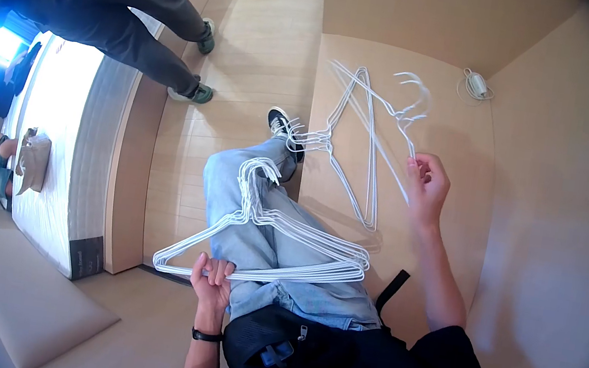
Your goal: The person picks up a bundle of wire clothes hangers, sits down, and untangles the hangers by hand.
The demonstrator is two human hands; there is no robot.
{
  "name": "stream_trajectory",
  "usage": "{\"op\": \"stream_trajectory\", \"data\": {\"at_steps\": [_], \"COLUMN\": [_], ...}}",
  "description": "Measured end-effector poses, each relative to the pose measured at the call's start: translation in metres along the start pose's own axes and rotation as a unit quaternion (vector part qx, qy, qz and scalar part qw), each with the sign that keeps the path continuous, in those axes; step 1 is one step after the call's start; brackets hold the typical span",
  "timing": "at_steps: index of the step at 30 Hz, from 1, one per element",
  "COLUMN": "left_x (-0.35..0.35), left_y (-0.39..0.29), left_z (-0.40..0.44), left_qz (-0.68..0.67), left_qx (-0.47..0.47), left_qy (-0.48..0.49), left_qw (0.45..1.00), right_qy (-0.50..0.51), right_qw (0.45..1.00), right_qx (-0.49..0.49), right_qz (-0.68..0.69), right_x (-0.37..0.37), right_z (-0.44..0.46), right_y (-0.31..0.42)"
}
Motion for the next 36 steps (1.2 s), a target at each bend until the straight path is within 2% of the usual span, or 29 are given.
{"op": "stream_trajectory", "data": {"at_steps": [1,3,4,5,6,7,9,11,13,16,18,19,21,22,24,25,28,31,32,34,36], "left_x": [0.0,-0.001,-0.002,-0.003,-0.005,-0.006,-0.004,-0.002,-0.001,-0.003,-0.002,-0.002,-0.012,-0.017,-0.017,-0.016,-0.015,-0.016,-0.014,-0.011,-0.002], "left_y": [0.0,0.0,0.0,-0.001,-0.001,-0.001,-0.001,0.0,0.0,0.0,0.001,0.0,0.0,0.0,-0.001,0.0,0.002,0.001,0.002,-0.001,-0.003], "left_z": [0.0,0.001,0.001,0.001,0.001,0.002,0.001,0.001,0.0,0.001,0.001,0.0,0.004,0.005,0.004,0.004,0.002,-0.001,-0.002,-0.003,-0.004], "left_qz": [-0.002,-0.002,-0.002,-0.002,0.002,0.005,-0.001,-0.007,-0.003,-0.005,-0.004,-0.003,0.0,0.002,-0.019,-0.04,-0.02,-0.009,0.011,0.031,0.037], "left_qx": [0.0,-0.001,-0.003,0.0,-0.006,-0.011,-0.007,-0.004,-0.003,0.001,0.001,-0.001,-0.006,-0.012,-0.024,-0.035,-0.012,0.005,0.017,0.03,0.016], "left_qy": [0.0,0.003,0.006,0.005,0.014,0.023,0.019,0.016,0.01,0.009,0.016,0.021,0.028,0.037,0.035,0.034,0.061,0.062,0.056,0.049,0.113], "left_qw": [1.0,1.0,1.0,1.0,1.0,1.0,1.0,1.0,1.0,1.0,1.0,1.0,1.0,0.999,0.999,0.998,0.998,0.998,0.998,0.998,0.993], "right_qy": [0.0,0.074,0.076,0.162,0.242,0.244,0.392,0.49,0.539,0.51,0.445,0.446,0.43,0.43,0.35,0.351,0.223,0.202,0.214,0.224,0.235], "right_qw": [1.0,0.967,0.967,0.908,0.819,0.818,0.675,0.54,0.474,0.462,0.513,0.512,0.569,0.568,0.601,0.601,0.618,0.627,0.653,0.664,0.684], "right_qx": [-0.001,0.094,0.093,0.197,0.294,0.294,0.307,0.315,0.31,0.32,0.371,0.372,0.417,0.418,0.428,0.428,0.494,0.508,0.488,0.482,0.47], "right_qz": [0.001,0.223,0.225,0.332,0.428,0.43,0.544,0.608,0.623,0.651,0.633,0.633,0.563,0.563,0.577,0.576,0.569,0.555,0.539,0.525,0.506], "right_x": [-0.004,-0.006,-0.012,-0.016,-0.019,-0.022,-0.018,-0.007,0.01,0.044,0.065,0.075,0.095,0.107,0.13,0.14,0.17,0.193,0.195,0.196,0.194], "right_z": [-0.001,-0.005,-0.008,-0.012,-0.019,-0.024,-0.04,-0.057,-0.077,-0.111,-0.129,-0.136,-0.149,-0.155,-0.164,-0.165,-0.166,-0.177,-0.177,-0.178,-0.175], "right_y": [0.0,0.007,0.015,0.031,0.045,0.055,0.078,0.101,0.116,0.125,0.129,0.135,0.141,0.143,0.142,0.144,0.137,0.118,0.116,0.111,0.111]}}
Point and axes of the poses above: each hand's wrist, its own z-axis towards the middle knuckle, its own x-axis out of the palm, y = z × x, the point moved 2 cm from there along z, towards the middle knuckle, and after that the axes turned 2 degrees about z, right-handed, at the moved point
